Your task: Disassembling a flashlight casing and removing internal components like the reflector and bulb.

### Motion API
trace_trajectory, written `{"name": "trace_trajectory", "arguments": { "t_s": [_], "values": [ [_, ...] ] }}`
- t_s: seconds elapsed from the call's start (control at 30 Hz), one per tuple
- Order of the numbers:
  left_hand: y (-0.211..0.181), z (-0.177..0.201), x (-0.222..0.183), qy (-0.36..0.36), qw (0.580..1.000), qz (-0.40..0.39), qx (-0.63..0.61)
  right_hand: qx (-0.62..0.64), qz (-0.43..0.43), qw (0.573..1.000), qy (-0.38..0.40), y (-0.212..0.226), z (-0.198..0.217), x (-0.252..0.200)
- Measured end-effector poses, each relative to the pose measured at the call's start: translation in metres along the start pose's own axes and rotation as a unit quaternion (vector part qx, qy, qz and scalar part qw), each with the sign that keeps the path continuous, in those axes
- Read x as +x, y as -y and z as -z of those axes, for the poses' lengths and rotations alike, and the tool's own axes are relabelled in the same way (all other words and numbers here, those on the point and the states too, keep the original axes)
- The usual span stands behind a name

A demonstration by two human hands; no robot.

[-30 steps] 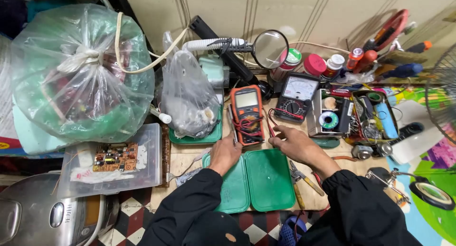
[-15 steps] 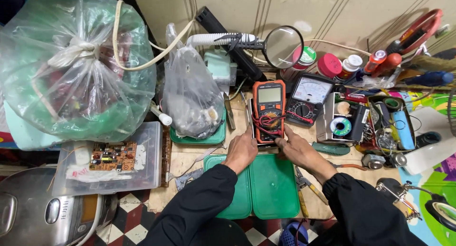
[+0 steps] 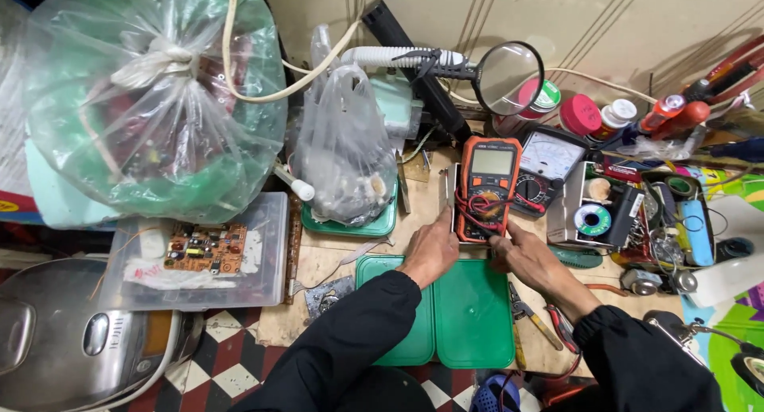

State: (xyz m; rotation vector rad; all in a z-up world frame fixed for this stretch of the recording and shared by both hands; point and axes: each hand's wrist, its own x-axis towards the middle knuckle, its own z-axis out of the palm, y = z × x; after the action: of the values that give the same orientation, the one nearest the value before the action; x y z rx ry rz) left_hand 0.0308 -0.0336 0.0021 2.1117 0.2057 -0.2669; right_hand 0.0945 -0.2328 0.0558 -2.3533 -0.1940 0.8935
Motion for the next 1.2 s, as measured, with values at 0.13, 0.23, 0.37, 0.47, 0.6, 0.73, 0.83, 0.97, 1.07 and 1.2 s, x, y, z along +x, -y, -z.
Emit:
{"name": "trace_trajectory", "arguments": {
  "t_s": [0.13,0.23,0.37,0.47,0.6,0.73,0.83,0.97,1.07,1.2],
  "values": [
    [-0.015,0.012,0.005,-0.01,1.0,-0.005,0.002,0.006,0.007,1.0,-0.023,0.004,0.002,0.007],
    [-0.009,0.01,0.018,-0.024,1.0,-0.005,0.0,0.003,0.015,0.999,-0.038,0.008,0.001,0.014],
    [0.002,-0.001,0.039,-0.045,0.999,0.006,-0.007,0.008,-0.001,0.998,-0.059,0.026,0.002,0.012],
    [0.008,-0.01,0.054,-0.062,0.998,0.007,-0.03,0.067,0.004,0.994,-0.083,0.025,0.007,0.021],
    [0.012,-0.011,0.065,-0.065,0.997,0.01,-0.033,0.074,-0.006,0.994,-0.08,0.013,0.013,0.04],
    [0.016,-0.013,0.073,-0.069,0.996,0.014,-0.047,0.116,-0.001,0.989,-0.095,0.029,0.012,0.033],
    [0.011,-0.008,0.073,-0.063,0.996,0.016,-0.053,0.07,0.017,0.992,-0.108,0.038,0.008,0.029],
    [0.001,0.002,0.068,-0.042,0.997,0.026,-0.062,-0.034,0.04,0.99,-0.133,0.01,0.004,0.051],
    [0.007,-0.002,0.083,-0.045,0.996,0.018,-0.072,-0.013,0.028,0.99,-0.137,0.0,0.006,0.064],
    [0.013,0.009,0.084,-0.022,0.999,0.011,-0.04,-0.023,0.023,0.992,-0.122,-0.007,0.017,0.067]
  ]
}}
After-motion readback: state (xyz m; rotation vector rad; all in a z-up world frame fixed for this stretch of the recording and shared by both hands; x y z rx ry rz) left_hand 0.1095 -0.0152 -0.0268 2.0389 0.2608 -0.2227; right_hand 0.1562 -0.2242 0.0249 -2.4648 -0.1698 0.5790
